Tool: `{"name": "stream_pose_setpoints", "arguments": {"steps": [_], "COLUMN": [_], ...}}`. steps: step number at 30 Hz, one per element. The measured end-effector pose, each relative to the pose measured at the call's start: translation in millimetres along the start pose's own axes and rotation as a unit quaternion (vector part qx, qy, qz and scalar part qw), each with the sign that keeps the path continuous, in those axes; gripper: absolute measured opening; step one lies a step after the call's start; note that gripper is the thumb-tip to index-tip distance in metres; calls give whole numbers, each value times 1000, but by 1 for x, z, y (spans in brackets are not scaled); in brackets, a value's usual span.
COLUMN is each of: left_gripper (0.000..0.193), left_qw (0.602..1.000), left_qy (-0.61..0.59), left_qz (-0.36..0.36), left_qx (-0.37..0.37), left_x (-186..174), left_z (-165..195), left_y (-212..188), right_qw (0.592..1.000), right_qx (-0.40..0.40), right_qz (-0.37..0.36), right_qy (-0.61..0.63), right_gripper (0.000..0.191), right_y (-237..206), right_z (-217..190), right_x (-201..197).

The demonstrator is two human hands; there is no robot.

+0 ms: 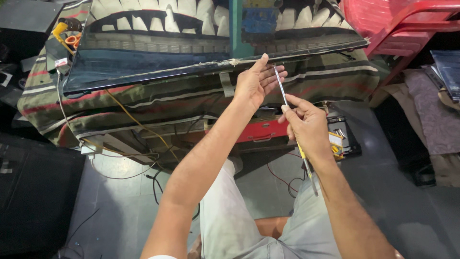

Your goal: The person uses a yellow-handled screwdriver to pry and adjust the bezel along the bottom edge of a flat-screen TV. They repeatedly work the tool into the seam, then use their fingers to press and align the frame. The person also applies a small white adhesive strip to the bottom edge of the TV frame.

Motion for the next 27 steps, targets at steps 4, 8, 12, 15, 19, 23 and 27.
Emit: {"name": "stream_pose_setpoints", "arguments": {"steps": [4,8,12,15,19,23,27], "left_gripper": [66,63,59,57,53,48,47], "left_qw": [1000,1000,1000,1000,1000,999,999], "left_qy": [-3,-12,-1,-1,-1,-23,-26], "left_qz": [1,-3,14,16,19,13,19], "left_qx": [6,13,9,14,25,39,35], "left_x": [0,2,1,1,2,3,2], "left_z": [1,3,3,4,6,7,6], "left_y": [1,1,1,0,-2,-1,0], "right_qw": [1000,1000,1000,1000,1000,1000,1000], "right_qx": [6,11,7,2,6,6,7], "right_qz": [0,7,7,3,1,-1,1], "right_qy": [0,-4,-9,-2,6,0,-6], "right_gripper": [39,38,38,38,37,37,36], "right_y": [3,4,6,9,11,13,12], "right_z": [0,0,-2,-2,0,0,-1], "right_x": [0,0,1,1,0,-1,-3]}}
Point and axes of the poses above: each hand's wrist, its own y-axis towards the middle knuckle, its own x-axis out of the palm, z = x × y, the point moved 8 cm from there along y, towards the middle knuckle, and after that the axes turned 15 degrees about y, right-handed, at the moved point
